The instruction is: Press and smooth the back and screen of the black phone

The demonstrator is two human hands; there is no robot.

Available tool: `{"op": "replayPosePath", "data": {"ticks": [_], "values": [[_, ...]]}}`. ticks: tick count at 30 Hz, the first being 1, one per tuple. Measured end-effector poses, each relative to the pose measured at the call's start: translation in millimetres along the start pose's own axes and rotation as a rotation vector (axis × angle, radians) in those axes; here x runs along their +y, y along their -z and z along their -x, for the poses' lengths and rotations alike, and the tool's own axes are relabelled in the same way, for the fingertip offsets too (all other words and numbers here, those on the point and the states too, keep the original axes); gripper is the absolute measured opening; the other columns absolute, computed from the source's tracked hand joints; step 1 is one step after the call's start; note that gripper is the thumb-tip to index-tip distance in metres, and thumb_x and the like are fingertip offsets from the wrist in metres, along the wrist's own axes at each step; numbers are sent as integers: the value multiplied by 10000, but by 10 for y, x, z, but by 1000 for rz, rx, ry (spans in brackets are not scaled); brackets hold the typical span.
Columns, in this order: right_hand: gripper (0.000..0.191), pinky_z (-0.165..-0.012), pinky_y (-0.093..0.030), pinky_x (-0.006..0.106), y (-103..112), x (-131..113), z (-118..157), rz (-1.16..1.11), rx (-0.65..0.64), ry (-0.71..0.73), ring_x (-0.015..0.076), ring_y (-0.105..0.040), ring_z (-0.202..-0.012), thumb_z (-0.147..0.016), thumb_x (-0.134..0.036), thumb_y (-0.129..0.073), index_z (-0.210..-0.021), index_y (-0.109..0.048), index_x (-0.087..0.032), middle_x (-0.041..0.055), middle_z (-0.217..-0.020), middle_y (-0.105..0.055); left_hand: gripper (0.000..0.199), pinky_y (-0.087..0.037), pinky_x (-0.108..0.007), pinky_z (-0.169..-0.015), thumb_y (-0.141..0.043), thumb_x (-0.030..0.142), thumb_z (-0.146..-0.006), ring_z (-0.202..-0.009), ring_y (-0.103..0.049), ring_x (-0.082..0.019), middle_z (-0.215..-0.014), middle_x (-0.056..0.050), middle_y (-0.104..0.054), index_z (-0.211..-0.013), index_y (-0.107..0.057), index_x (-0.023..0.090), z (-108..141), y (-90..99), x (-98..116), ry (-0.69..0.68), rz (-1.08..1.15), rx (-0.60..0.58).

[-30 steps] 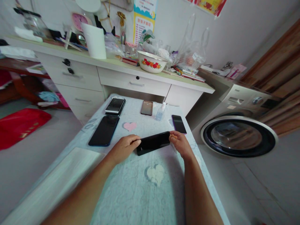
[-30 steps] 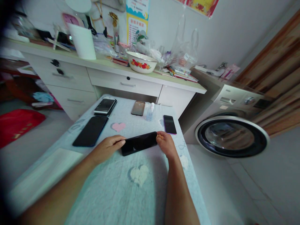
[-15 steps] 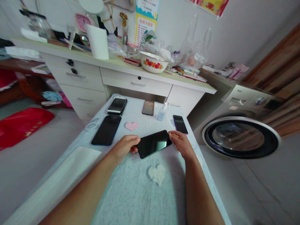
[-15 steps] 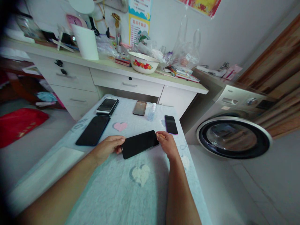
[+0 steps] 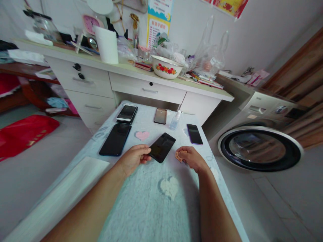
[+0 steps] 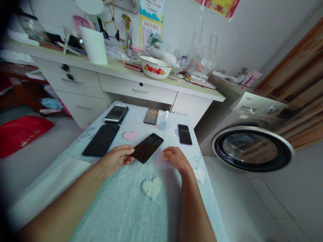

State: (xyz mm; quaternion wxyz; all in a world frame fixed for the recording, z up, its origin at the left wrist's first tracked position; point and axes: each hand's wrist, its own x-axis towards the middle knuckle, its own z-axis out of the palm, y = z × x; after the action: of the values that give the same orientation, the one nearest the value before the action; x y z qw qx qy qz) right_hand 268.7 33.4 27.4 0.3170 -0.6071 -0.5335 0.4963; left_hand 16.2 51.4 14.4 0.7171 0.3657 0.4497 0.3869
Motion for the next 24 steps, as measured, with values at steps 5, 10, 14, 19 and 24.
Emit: {"op": "replayPosePath", "data": {"ticks": [5,10,14,19,24], "values": [[229,-451,-292,207,-130,-14,-18,-99,8,-50,88,-445,-492,-678,-312,-600,-832,-663,-155,-7,-604,-586,237,-355,-197,-469,-719,257,-653,-536,-571,-99,-662,-1,-605,-811,-594,133,-11,13,-39,-3,-39,-42],[246,-441,-282,198,-164,-45,-8,-179,-26,-44,72,-423,-462,-663,-323,-620,-858,-620,-173,-31,-594,-569,274,-337,-185,-501,-718,287,-674,-559,-545,-78,-676,18,-596,-876,-609,136,-27,23,-82,-6,-129,-146],[244,-430,-268,191,-136,-65,1,-254,-36,-3,75,-431,-455,-631,-302,-616,-836,-551,-187,-32,-585,-578,344,-295,-192,-482,-703,319,-689,-543,-512,-74,-707,19,-596,-965,-594,145,-8,-15,-77,-31,-228,-249],[169,-418,-258,190,-74,-56,6,-242,-64,11,67,-404,-424,-630,-255,-574,-777,-522,-189,-35,-561,-577,335,-294,-199,-497,-681,339,-700,-543,-521,-90,-658,35,-577,-954,-550,164,44,-59,-55,-4,-365,-343],[141,-423,-272,190,-34,-16,5,-257,-114,8,70,-428,-440,-630,-234,-570,-756,-526,-186,-34,-573,-579,301,-290,-204,-494,-687,336,-677,-526,-521,-90,-643,51,-575,-867,-516,178,91,-110,-35,8,-448,-395]]}}
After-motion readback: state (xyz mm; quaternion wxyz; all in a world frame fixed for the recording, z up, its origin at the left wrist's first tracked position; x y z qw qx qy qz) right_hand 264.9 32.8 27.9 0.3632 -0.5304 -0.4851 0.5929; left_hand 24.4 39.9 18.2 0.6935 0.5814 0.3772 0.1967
